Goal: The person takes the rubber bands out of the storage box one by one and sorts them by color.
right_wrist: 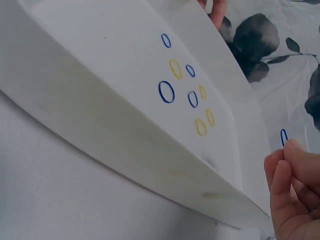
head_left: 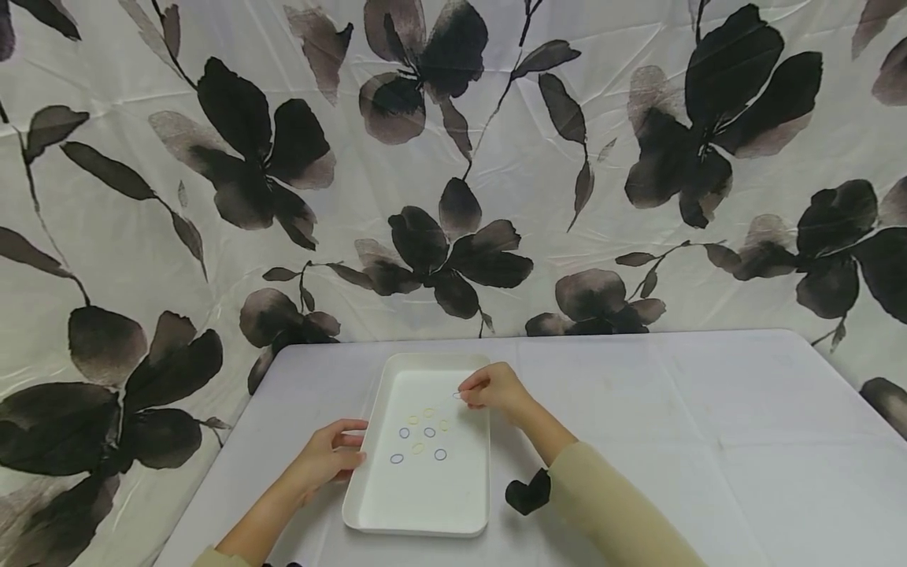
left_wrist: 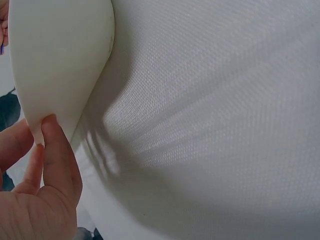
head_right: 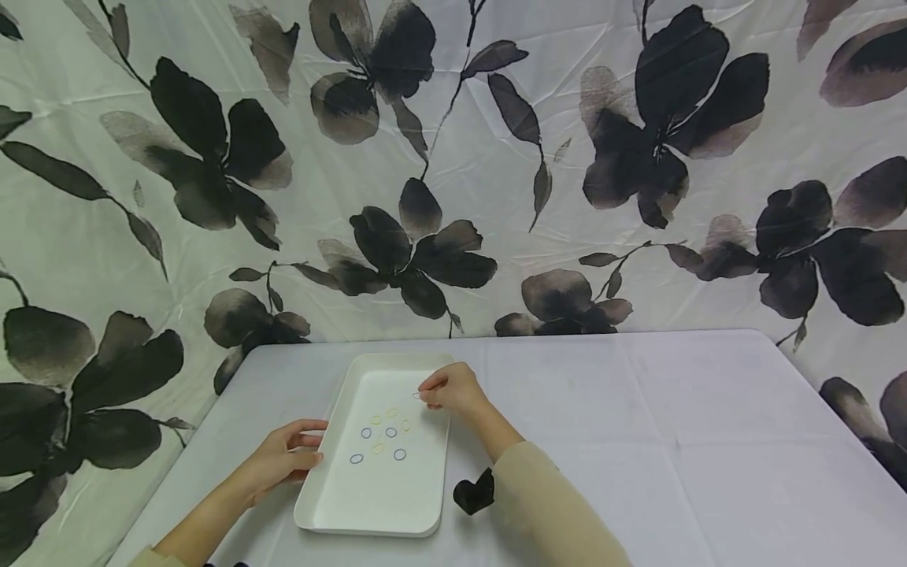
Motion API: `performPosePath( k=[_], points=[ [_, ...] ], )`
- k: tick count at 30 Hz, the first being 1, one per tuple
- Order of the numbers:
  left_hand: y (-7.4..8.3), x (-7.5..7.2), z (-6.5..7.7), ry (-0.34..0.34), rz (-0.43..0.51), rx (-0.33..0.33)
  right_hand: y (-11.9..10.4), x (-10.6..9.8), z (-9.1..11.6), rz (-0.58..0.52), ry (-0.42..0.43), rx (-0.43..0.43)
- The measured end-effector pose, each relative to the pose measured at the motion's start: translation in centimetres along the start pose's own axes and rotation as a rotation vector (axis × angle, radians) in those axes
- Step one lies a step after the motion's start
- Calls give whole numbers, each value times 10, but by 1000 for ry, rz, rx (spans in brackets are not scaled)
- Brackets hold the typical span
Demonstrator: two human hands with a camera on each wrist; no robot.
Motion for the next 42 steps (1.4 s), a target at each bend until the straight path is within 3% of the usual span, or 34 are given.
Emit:
performPosePath(
  k=[6, 12, 19, 35, 42],
  points=[
    [1, -3, 1, -3, 0, 2, 0, -15, -1, 61, 38, 24],
    [-1, -5, 1, -30, 3, -19, 3, -30, 2, -16, 31, 33],
    [-2, 0, -3, -42, 31, -16, 9, -54, 6, 1, 52, 42],
    [-5, 0, 0, -11, 32, -12, 33, -72, 11, 1, 52, 81],
    [-5, -2, 1, 1, 37, -36, 50, -73, 8, 62, 110, 131]
  ],
)
Point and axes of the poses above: each hand's wrist, its own z-axis away from the middle knuckle, its own x-axis out of the palm, y = z × x, the point moved 9 cm from there along -z, towards the middle knuckle, and after that the axes turned 3 degrees about x, right-handed, at the moved point
